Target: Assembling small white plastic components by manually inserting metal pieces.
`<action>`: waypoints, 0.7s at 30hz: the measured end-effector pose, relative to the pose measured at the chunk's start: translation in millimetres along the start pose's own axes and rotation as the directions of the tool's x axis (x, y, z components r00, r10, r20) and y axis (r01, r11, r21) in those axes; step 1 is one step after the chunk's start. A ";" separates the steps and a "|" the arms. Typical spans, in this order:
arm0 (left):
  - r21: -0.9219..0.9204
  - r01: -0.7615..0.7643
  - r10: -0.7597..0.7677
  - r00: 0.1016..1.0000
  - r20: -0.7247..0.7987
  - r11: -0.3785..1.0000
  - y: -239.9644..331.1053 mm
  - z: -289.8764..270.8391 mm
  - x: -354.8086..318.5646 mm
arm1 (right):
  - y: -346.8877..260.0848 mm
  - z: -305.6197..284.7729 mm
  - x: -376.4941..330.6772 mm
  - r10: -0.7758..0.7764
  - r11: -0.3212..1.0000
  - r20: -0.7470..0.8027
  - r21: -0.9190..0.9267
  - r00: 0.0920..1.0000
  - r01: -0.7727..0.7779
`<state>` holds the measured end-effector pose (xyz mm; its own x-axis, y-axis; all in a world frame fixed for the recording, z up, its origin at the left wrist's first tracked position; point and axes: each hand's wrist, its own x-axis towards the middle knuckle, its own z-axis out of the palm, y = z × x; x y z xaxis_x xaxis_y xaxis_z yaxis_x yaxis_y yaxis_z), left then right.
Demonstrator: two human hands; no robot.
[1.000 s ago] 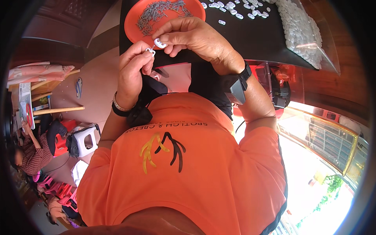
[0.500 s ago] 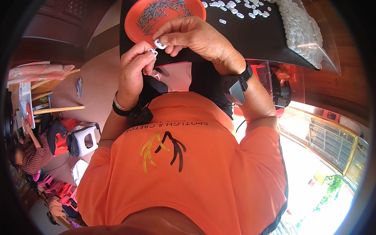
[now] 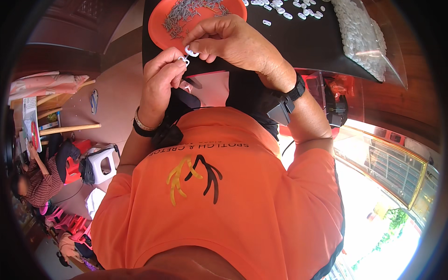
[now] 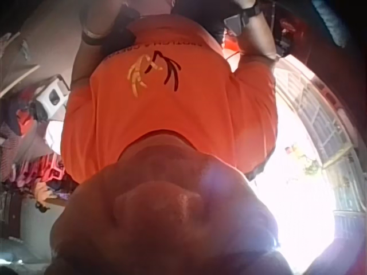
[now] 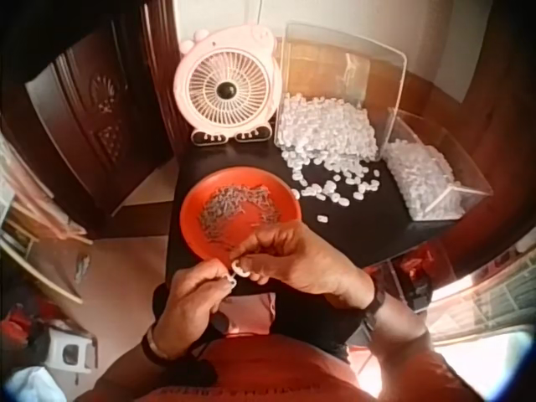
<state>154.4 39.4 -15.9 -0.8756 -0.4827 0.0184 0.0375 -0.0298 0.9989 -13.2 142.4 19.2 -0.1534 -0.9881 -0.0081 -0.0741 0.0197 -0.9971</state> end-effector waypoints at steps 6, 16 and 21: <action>0.020 -0.017 0.017 1.000 0.015 1.000 1.5 0.5 -0.6 | 1.1 -0.9 0.7 0.070 0.996 0.002 0.059 0.998 -0.070; 0.009 -0.016 0.016 1.000 0.019 1.000 2.7 2.4 -1.5 | 5.9 -5.1 1.1 0.085 0.986 0.025 0.142 0.996 -0.088; -0.015 -0.003 0.003 1.000 0.005 1.000 3.6 3.9 -2.9 | 5.3 -3.7 0.2 0.091 0.987 0.024 0.130 0.996 -0.093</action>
<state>155.2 44.1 -12.2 -0.8779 -0.4784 0.0213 0.0470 -0.0417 0.9980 -17.3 142.8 14.1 -0.1355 -0.9857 -0.1002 0.0688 0.0915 -0.9934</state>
